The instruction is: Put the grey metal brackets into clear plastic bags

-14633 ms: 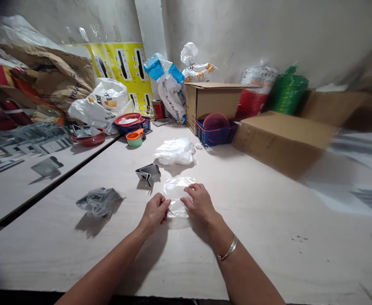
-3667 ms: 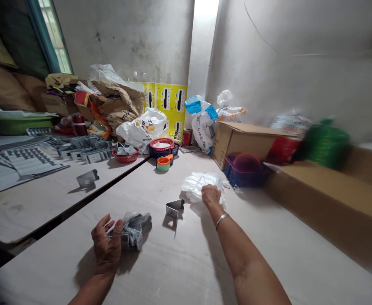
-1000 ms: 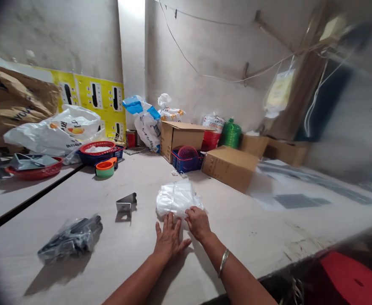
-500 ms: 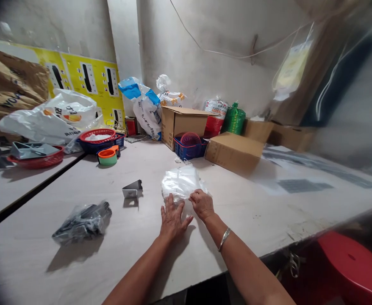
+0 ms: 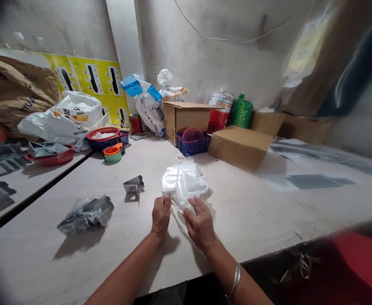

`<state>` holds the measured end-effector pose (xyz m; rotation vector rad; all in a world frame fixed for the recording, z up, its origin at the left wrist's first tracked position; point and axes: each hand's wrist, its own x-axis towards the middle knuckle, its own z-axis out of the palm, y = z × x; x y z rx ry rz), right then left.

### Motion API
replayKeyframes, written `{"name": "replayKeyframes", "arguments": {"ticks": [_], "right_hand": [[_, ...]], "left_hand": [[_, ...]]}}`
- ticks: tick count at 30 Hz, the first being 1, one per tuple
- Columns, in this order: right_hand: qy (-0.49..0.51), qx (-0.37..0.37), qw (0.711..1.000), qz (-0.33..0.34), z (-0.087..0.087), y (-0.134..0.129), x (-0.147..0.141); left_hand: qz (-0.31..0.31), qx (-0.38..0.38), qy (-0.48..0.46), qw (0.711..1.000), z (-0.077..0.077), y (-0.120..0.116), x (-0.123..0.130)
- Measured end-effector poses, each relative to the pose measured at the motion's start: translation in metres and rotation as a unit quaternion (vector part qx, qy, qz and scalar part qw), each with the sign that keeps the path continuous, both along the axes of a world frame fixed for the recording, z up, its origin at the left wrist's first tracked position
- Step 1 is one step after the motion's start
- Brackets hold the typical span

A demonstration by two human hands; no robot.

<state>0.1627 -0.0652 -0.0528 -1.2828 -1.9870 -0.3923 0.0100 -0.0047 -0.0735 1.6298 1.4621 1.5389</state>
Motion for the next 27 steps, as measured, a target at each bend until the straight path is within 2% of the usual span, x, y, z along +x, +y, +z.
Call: {"name": "replayKeyframes", "arguments": {"ticks": [3,5,7,10,14,18,23,27], "right_hand": [[0.011,-0.011,0.999,0.048,-0.007,-0.014,-0.002],[0.000,-0.031,0.996,0.082,-0.010,-0.022,-0.002],[-0.020,-0.058,0.991,0.116,-0.013,-0.028,-0.003],[-0.015,-0.072,0.990,0.116,-0.015,-0.033,-0.002],[0.009,-0.062,0.997,0.047,-0.016,-0.026,-0.001],[-0.037,-0.100,0.994,-0.001,-0.011,-0.012,-0.005],[-0.063,-0.187,0.979,-0.045,-0.008,-0.003,-0.008],[-0.067,-0.196,0.975,-0.078,-0.010,0.000,-0.002]], "left_hand": [[-0.045,-0.056,-0.108,0.992,0.003,0.000,0.003],[-0.074,-0.104,-0.192,0.973,0.004,-0.003,0.004],[-0.079,-0.142,-0.232,0.959,0.004,-0.009,0.001],[-0.036,-0.159,-0.210,0.964,0.002,-0.021,-0.013],[0.031,-0.121,-0.104,0.987,0.000,-0.030,-0.038],[0.053,-0.096,-0.004,0.994,0.002,-0.031,-0.052],[0.062,-0.109,-0.027,0.992,-0.001,-0.037,-0.064],[0.075,-0.103,-0.012,0.992,-0.001,-0.050,-0.081]]}}
